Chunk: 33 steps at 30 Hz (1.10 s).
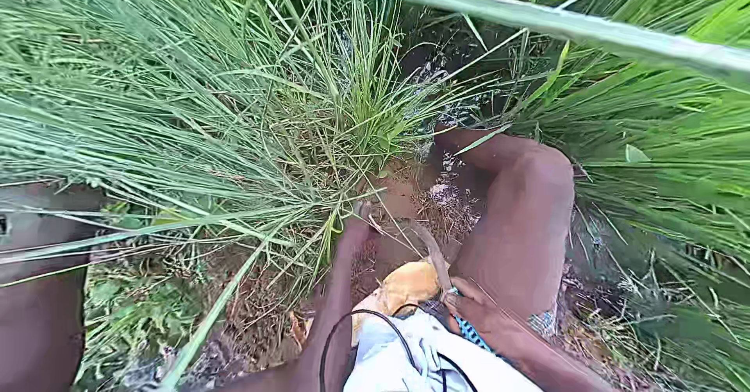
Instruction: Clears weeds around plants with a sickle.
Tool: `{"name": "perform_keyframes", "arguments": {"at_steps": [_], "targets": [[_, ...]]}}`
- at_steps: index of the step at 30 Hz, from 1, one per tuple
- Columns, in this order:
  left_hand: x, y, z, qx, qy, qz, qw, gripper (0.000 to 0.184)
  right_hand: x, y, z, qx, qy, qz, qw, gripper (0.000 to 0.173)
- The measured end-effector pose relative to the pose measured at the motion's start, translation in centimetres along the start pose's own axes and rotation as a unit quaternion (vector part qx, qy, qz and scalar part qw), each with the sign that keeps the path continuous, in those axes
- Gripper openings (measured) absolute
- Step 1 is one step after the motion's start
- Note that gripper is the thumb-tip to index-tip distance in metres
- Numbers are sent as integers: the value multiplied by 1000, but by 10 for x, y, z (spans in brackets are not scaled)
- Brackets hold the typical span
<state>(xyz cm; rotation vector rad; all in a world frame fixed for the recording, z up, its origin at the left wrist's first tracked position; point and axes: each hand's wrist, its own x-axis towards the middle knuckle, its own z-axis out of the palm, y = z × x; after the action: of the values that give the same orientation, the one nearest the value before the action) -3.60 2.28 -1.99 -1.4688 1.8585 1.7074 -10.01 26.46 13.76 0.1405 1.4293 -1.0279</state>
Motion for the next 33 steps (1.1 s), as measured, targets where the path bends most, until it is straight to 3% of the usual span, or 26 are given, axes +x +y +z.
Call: {"name": "perform_keyframes", "arguments": {"at_steps": [7,10,14,17,21,24,27,31,33], "targets": [[-12,-18,-10,18,7,18,1000,41,-8,1,9,-9,-5,8,1000,26],[-6,-15,-17,-51,24,-27,998,44,3,-8,12,13,-22,39,999,27],[15,-25,-20,-155,68,-6,986,40,26,-17,20,70,13,56,996,28],[20,-31,-16,-272,100,-3,957,34,33,-18,22,113,66,81,988,27],[17,-18,3,-420,124,-22,899,30,41,-19,20,104,64,97,988,28],[14,-2,5,-455,139,-38,879,33,57,-18,19,73,50,111,990,25],[25,-10,1,-449,133,-30,883,38,72,-15,21,56,56,110,991,25],[28,-4,0,-489,147,-25,860,33,65,-12,18,32,62,97,993,22],[12,21,-9,-489,139,-89,856,29,62,-16,21,10,62,101,993,25]]}}
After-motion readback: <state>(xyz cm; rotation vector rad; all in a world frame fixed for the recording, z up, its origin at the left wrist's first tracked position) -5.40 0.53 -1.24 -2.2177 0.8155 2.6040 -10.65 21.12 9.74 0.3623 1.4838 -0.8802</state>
